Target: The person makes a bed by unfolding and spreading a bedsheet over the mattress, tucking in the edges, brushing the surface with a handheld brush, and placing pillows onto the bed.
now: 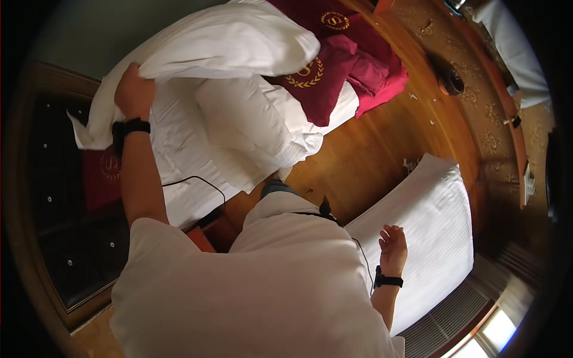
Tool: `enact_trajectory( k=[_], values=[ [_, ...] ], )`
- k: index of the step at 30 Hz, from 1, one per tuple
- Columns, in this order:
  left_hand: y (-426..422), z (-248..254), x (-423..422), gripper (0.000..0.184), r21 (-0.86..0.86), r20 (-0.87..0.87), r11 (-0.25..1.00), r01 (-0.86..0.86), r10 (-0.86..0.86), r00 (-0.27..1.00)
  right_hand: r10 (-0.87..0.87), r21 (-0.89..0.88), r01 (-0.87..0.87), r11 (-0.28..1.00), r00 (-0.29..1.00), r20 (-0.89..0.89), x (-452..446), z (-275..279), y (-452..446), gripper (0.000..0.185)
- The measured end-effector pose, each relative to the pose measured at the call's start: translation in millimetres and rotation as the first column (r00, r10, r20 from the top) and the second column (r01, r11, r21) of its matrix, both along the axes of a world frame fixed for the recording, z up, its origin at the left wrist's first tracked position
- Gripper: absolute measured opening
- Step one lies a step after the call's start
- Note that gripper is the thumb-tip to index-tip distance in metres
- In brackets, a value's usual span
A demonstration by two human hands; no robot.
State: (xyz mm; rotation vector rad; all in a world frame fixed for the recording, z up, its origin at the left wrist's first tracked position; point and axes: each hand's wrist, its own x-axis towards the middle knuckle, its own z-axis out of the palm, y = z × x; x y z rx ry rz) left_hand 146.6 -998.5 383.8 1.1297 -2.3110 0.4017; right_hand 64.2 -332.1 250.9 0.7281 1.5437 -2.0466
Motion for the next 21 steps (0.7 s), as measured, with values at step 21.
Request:
enact_trajectory(
  k=[21],
  values=[
    [-159.6,-384.1,-18.2,0.072,0.704,-0.082,0.671,0.231,-0.246,0.966,0.248,0.385,-0.339,0.858,0.931,0.267,-69.3,34.0,-233.3,0.018]
  ],
)
